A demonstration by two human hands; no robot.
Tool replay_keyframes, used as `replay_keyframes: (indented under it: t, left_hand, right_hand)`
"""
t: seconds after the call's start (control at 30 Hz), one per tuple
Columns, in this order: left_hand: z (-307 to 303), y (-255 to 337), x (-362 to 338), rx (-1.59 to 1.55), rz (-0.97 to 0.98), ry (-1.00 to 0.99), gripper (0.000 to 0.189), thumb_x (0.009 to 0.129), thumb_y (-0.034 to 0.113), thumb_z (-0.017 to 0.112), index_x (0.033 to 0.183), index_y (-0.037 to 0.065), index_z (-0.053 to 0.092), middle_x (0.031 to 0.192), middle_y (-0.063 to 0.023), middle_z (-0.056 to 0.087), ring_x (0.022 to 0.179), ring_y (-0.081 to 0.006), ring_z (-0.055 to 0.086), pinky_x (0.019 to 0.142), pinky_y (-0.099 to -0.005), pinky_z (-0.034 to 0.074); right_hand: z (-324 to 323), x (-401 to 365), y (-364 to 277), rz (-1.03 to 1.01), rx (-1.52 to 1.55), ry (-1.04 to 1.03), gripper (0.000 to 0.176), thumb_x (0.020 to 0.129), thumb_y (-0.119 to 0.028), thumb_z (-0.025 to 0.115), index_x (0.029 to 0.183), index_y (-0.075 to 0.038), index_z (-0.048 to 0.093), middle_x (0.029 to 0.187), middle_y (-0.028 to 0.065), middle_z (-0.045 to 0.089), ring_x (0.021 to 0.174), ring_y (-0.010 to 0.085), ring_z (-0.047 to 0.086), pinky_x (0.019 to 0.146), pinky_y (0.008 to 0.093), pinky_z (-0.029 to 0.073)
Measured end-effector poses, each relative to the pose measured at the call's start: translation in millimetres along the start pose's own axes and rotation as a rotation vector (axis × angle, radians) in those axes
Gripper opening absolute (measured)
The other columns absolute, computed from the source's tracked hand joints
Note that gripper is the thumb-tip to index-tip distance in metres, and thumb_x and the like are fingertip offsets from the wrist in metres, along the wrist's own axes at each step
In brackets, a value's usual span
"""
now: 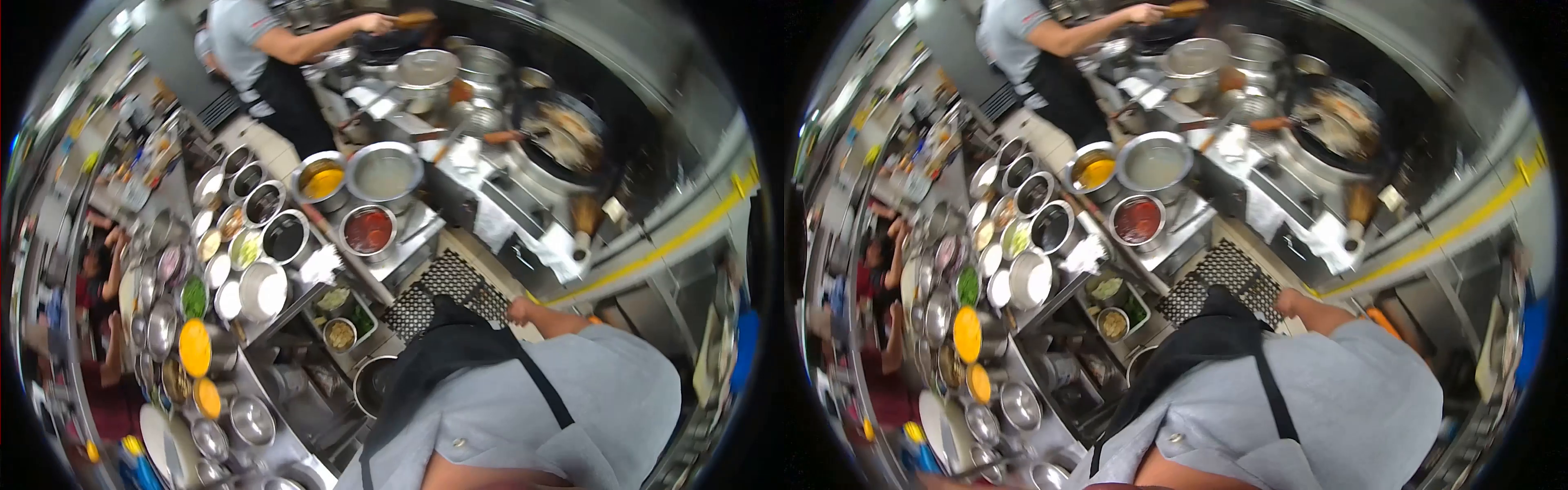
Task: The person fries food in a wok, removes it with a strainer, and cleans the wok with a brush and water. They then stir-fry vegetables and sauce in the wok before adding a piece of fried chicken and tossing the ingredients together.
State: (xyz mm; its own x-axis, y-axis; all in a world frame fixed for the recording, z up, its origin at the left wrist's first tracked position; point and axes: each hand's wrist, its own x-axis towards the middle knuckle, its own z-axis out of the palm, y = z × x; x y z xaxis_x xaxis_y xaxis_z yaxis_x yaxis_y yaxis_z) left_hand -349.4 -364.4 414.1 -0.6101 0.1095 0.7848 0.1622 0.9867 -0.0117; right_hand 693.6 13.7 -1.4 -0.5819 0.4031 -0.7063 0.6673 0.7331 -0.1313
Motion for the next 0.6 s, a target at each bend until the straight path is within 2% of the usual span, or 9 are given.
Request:
replay_keyframes:
  t: [0.07, 0.1, 0.13, 0.17, 0.2, 0.27, 0.33, 0.4, 0.6]
  left_hand:
    - [-1, -23, 3, 0.083, -0.017, -0.010, 0.034, 0.096, 0.033, 0.033, 0.119, 0.027, 0.056, 0.094, -0.0147, 0.068, 0.077, -0.0366, 0.066, 0.062, -0.0501, 0.052]
    - [-7, -36, -5, 0.147, -0.046, -0.015, 0.035, 0.095, 0.038, 0.033, 0.115, 0.025, 0.059, 0.094, -0.0151, 0.068, 0.077, -0.0362, 0.066, 0.062, -0.0492, 0.052]
    - [-11, -23, -6, 0.210, -0.074, -0.021, 0.037, 0.095, 0.042, 0.034, 0.111, 0.022, 0.061, 0.093, -0.0156, 0.068, 0.077, -0.0358, 0.066, 0.062, -0.0482, 0.053]
    - [-24, -14, -10, 0.226, -0.153, -0.014, 0.039, 0.096, 0.040, 0.032, 0.104, 0.020, 0.064, 0.092, -0.0166, 0.068, 0.077, -0.0364, 0.066, 0.062, -0.0482, 0.052]
    - [-21, -15, -6, 0.251, -0.213, -0.096, 0.040, 0.097, 0.040, 0.030, 0.098, 0.020, 0.065, 0.090, -0.0163, 0.068, 0.075, -0.0364, 0.066, 0.061, -0.0476, 0.052]
    - [-23, -13, -16, 0.234, -0.075, 0.011, 0.032, 0.095, 0.033, 0.034, 0.100, 0.020, 0.063, 0.086, -0.0169, 0.068, 0.075, -0.0356, 0.066, 0.060, -0.0472, 0.051]
    - [-18, -15, -17, 0.291, -0.082, -0.034, 0.029, 0.094, 0.031, 0.036, 0.104, 0.020, 0.061, 0.087, -0.0179, 0.067, 0.076, -0.0374, 0.066, 0.060, -0.0487, 0.050]
    - [-23, -11, -19, 0.221, -0.117, -0.051, 0.031, 0.093, 0.031, 0.035, 0.107, 0.019, 0.059, 0.089, -0.0191, 0.067, 0.077, -0.0398, 0.065, 0.063, -0.0500, 0.050]
    - [-46, 8, -29, 0.193, -0.156, -0.040, 0.032, 0.091, 0.029, 0.035, 0.110, 0.019, 0.059, 0.091, -0.0218, 0.066, 0.083, -0.0411, 0.064, 0.069, -0.0502, 0.048]
  right_hand:
    - [19, 1, 2, 0.062, -0.035, 0.110, 0.043, 0.059, -0.027, 0.073, 0.102, -0.023, 0.067, 0.082, 0.0036, 0.067, 0.078, 0.0255, 0.065, 0.068, 0.0398, 0.052]
    - [44, 9, 12, 0.036, -0.003, 0.111, 0.043, 0.060, -0.029, 0.073, 0.102, -0.023, 0.067, 0.083, 0.0036, 0.067, 0.077, 0.0250, 0.065, 0.068, 0.0394, 0.052]
    - [71, 32, 29, 0.010, 0.030, 0.110, 0.043, 0.060, -0.030, 0.073, 0.102, -0.023, 0.067, 0.084, 0.0035, 0.067, 0.077, 0.0246, 0.065, 0.067, 0.0390, 0.052]
    - [53, 18, 21, 0.069, 0.163, 0.171, 0.038, 0.062, -0.030, 0.072, 0.098, -0.021, 0.068, 0.083, 0.0045, 0.067, 0.075, 0.0238, 0.065, 0.065, 0.0382, 0.053]
    - [40, 1, 14, 0.131, 0.302, 0.229, 0.033, 0.064, -0.030, 0.070, 0.095, -0.019, 0.069, 0.081, 0.0054, 0.067, 0.074, 0.0230, 0.066, 0.063, 0.0374, 0.053]
    - [61, 14, 28, 0.170, 0.716, 0.315, 0.023, 0.069, -0.030, 0.066, 0.086, -0.015, 0.070, 0.077, 0.0089, 0.066, 0.072, 0.0218, 0.066, 0.063, 0.0364, 0.053]
    - [-26, -33, -13, 0.202, 0.596, 0.216, 0.021, 0.073, -0.029, 0.063, 0.080, -0.010, 0.071, 0.075, 0.0117, 0.066, 0.073, 0.0221, 0.066, 0.066, 0.0356, 0.052]
    - [-25, -28, -6, 0.266, 0.716, 0.214, 0.022, 0.073, -0.029, 0.063, 0.081, -0.010, 0.071, 0.075, 0.0120, 0.066, 0.073, 0.0221, 0.066, 0.066, 0.0356, 0.052]
    - [-34, -14, 13, 0.315, 0.814, 0.181, 0.024, 0.073, -0.030, 0.065, 0.081, -0.008, 0.070, 0.075, 0.0131, 0.066, 0.072, 0.0222, 0.066, 0.066, 0.0355, 0.052]
